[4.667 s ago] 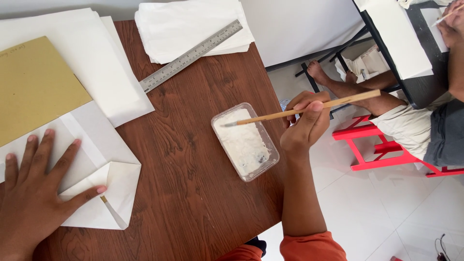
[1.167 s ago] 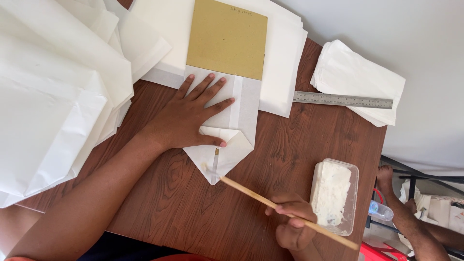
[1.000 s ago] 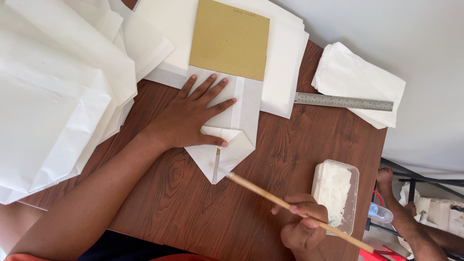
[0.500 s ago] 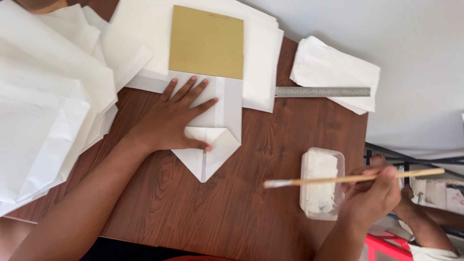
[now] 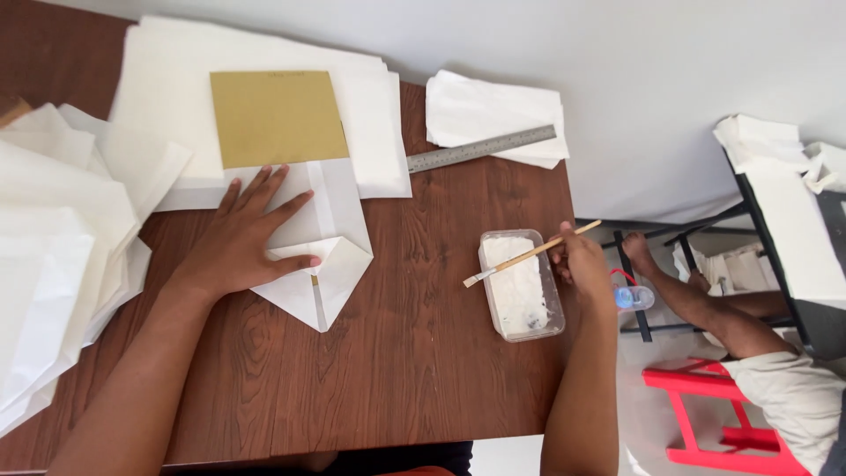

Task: Folding and gluing paper sheets to assemble paper bags using a cardboard template.

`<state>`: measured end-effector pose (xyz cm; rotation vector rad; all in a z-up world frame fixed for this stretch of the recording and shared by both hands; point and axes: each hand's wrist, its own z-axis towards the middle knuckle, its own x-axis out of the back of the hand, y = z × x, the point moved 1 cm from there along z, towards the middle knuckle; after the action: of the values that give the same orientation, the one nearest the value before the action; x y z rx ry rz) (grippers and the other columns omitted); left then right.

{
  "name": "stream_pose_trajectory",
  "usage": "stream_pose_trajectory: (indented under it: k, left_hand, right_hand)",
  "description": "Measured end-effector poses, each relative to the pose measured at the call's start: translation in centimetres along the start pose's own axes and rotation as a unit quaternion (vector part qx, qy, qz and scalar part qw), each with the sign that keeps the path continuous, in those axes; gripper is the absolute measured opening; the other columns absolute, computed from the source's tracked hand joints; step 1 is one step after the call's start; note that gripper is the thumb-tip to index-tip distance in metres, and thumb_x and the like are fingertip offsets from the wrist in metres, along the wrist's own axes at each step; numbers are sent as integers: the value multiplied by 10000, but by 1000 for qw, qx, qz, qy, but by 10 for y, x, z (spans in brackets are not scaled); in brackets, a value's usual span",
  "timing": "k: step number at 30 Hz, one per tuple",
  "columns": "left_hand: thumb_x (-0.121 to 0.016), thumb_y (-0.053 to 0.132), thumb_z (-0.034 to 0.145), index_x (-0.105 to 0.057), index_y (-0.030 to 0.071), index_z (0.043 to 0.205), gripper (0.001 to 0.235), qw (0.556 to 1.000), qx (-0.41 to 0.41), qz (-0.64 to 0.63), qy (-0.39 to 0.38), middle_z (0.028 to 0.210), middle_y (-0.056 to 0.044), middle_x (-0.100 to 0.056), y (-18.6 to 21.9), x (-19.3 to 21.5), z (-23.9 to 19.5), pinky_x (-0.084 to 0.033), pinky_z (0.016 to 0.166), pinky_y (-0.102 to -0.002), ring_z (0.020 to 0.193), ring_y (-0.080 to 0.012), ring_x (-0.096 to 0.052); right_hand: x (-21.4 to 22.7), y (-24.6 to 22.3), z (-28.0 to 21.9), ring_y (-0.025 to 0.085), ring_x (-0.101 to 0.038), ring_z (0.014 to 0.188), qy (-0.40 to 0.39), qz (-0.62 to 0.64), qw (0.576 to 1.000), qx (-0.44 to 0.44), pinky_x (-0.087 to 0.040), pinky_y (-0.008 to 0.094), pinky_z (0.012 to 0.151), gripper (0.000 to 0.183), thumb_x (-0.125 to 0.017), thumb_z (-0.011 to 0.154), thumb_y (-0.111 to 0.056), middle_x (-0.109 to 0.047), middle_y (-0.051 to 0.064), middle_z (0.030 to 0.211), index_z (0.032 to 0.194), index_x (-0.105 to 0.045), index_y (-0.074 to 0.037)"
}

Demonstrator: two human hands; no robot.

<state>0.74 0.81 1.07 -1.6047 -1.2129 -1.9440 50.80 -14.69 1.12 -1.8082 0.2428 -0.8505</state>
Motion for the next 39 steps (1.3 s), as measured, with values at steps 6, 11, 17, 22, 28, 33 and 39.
stream_pose_trajectory:
  k: [6,11,17,22,28,33,39]
  left_hand:
    - [-680,771,770,-447,372,1552,908,1000,8,3,22,1711,-70,-246,-3,-2,-5,-34,1274,-605,1591,-322,-168]
    - [-689,790,767,-457,367,1543,913,1000,24,-15,-13,1728,-34,-219,2,5,-9,1,1277,-605,1609,-276,-132]
    - [-681,849,734,-445,394,1545,959,999,29,-7,-16,1737,-3,-194,-2,0,-9,22,1278,-596,1614,-248,-106]
    - [-675,839,752,-431,381,1553,954,1000,24,-7,-19,1739,-17,-186,0,2,-10,16,1280,-604,1615,-261,-101]
    - [-668,837,761,-428,371,1555,951,1000,22,2,-21,1740,-18,-184,-2,0,-7,4,1279,-610,1614,-264,-105]
    - [-651,848,765,-424,369,1557,953,999,28,-13,-23,1741,-18,-176,-1,2,-7,29,1276,-598,1615,-258,-92]
    - [-611,890,745,-416,381,1563,983,999,35,2,-21,1741,-21,-181,0,4,-5,14,1267,-608,1610,-269,-112]
  right_hand:
    - [7,27,27,212,-435,364,-9,-107,994,9,-332,349,324,560,-576,1054,-501,-537,143,573,829,-674,2]
    - [1,17,22,177,-434,377,-11,-52,999,7,-338,322,350,458,-624,1033,-443,-531,99,614,910,-653,-3]
    - [-8,1,2,154,-395,355,-41,20,999,3,-312,291,333,381,-670,1002,-400,-491,80,603,897,-612,-38]
    - [-11,-1,-3,128,-373,345,-54,25,998,-1,-307,266,344,367,-718,959,-393,-465,44,579,835,-575,-79]
    - [1,16,20,163,-432,402,-37,-59,998,-10,-354,307,367,550,-728,911,-605,-514,77,601,812,-591,-81]
    - [13,-2,1,549,-646,979,166,-273,945,66,-502,522,858,682,-596,978,-731,-719,256,884,866,-729,-72]
    - [-16,-42,-50,190,-374,413,392,-150,774,474,-376,236,548,341,-755,1083,-182,-370,-30,468,784,-602,-120]
